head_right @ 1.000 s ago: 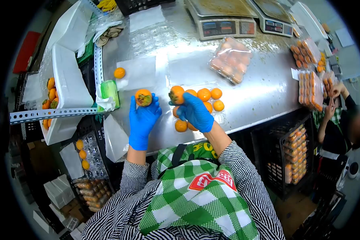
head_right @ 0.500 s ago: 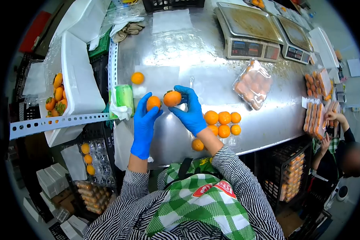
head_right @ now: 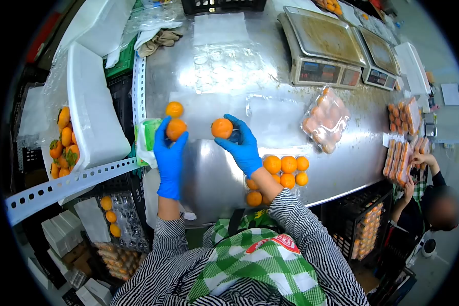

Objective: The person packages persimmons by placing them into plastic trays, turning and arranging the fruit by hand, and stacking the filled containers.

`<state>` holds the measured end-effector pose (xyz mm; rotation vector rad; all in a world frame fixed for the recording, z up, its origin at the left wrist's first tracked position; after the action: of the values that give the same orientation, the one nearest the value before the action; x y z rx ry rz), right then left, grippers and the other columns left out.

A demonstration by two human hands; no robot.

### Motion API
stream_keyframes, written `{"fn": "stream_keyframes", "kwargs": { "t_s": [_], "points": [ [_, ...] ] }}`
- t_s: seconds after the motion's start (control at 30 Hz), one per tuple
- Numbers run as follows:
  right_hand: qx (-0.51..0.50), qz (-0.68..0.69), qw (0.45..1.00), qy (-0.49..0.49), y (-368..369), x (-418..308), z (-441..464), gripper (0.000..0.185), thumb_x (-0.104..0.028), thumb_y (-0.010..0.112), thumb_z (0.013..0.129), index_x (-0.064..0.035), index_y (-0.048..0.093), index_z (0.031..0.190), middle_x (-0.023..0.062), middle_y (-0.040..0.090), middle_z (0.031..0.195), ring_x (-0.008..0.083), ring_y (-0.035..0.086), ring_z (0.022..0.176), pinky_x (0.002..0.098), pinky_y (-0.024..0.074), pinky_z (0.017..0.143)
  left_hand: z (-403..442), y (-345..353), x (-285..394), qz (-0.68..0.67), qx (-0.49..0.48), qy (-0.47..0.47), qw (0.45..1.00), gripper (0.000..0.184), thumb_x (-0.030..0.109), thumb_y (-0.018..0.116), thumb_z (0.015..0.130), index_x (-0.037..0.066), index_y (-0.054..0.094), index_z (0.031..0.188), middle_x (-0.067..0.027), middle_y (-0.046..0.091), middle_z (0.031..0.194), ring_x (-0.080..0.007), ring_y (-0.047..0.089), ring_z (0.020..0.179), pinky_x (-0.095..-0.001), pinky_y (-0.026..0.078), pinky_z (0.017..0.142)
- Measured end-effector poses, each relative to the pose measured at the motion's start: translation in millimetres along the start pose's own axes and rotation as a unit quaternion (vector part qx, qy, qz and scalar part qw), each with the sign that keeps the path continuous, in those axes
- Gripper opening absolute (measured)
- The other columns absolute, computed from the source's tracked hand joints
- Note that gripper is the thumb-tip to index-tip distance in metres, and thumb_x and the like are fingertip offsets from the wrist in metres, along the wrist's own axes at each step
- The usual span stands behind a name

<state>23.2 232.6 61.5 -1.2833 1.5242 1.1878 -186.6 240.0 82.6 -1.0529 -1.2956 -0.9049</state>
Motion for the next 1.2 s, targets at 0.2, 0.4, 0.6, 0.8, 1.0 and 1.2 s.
{"fn": "stream_keyframes", "kwargs": {
  "t_s": [0.2, 0.4, 0.6, 0.8, 1.0, 1.2],
  "points": [
    [0.161, -0.072, 0.984, -0.031, -125, -19, -87, 0.056, -0.004, 0.07, 0.077, -0.0059, 0.047, 0.128, 0.0012, 0.057, 0.107, 0.0066, 0.05, 0.08, 0.0212, 0.0449, 0.074, 45, -33, -5, 0.187, 0.095, 0.092, 0.974, 0.055, 0.015, 0.073, 0.077, -0.001, 0.05, 0.124, -0.0128, 0.053, 0.117, -0.0221, 0.053, 0.104, -0.0332, 0.042, 0.093],
    [0.294, -0.241, 0.923, 0.068, -235, 20, -211, 0.059, -0.009, 0.076, 0.072, -0.0046, 0.05, 0.125, -0.0011, 0.058, 0.093, 0.0038, 0.045, 0.066, 0.0181, 0.0433, 0.064, 121, -55, -45, 0.437, 0.126, 0.149, 0.878, 0.057, 0.028, 0.07, 0.075, -0.003, 0.052, 0.12, -0.023, 0.055, 0.115, -0.0362, 0.055, 0.104, -0.0397, 0.044, 0.089],
    [0.26, -0.229, 0.932, 0.111, -226, 46, -228, 0.05, -0.012, 0.076, 0.071, -0.0066, 0.055, 0.117, 0.0088, 0.048, 0.113, 0.0175, 0.054, 0.095, 0.0277, 0.0475, 0.081, 157, -51, -90, 0.487, 0.009, 0.062, 0.871, 0.059, 0.031, 0.067, 0.075, -0.003, 0.052, 0.12, -0.0248, 0.058, 0.112, -0.0375, 0.057, 0.103, -0.0408, 0.045, 0.088],
    [0.23, -0.375, 0.896, 0.056, -237, 44, -224, 0.059, -0.017, 0.077, 0.068, -0.0107, 0.053, 0.122, 0.0133, 0.045, 0.112, 0.0278, 0.053, 0.099, 0.0334, 0.0474, 0.085, 143, -44, -54, 0.53, 0.018, 0.092, 0.843, 0.053, 0.032, 0.065, 0.076, -0.004, 0.055, 0.114, -0.0255, 0.059, 0.106, -0.0394, 0.057, 0.098, -0.0424, 0.045, 0.084],
    [0.286, -0.345, 0.894, 0.023, -251, 34, -235, 0.056, -0.022, 0.069, 0.08, -0.0104, 0.048, 0.131, 0.0102, 0.049, 0.106, 0.0173, 0.051, 0.078, 0.0291, 0.0468, 0.072, 64, -16, 20, 0.302, 0.088, 0.274, 0.909, 0.027, 0.018, 0.06, 0.084, -0.002, 0.061, 0.102, -0.0176, 0.062, 0.095, -0.0286, 0.06, 0.087, -0.0366, 0.046, 0.078],
    [0.294, -0.304, 0.906, 0.026, -290, 61, -197, 0.042, -0.03, 0.047, 0.093, -0.0085, 0.049, 0.129, 0.0176, 0.055, 0.114, 0.0275, 0.054, 0.103, 0.0337, 0.0411, 0.091, -70, 72, -48, 0.277, -0.156, 0.132, 0.939, 0.027, 0.022, 0.053, 0.089, -0.002, 0.06, 0.1, -0.0217, 0.063, 0.088, -0.0269, 0.062, 0.078, -0.0374, 0.047, 0.073]
  ]
}}
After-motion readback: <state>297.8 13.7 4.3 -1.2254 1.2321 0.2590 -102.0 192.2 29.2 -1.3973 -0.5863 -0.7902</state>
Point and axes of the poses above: each hand's wrist, its own z-axis towards the middle knuckle, its own y-axis out of the palm, x = y × z, the point moved 7 cm from there along z, towards the middle knuckle
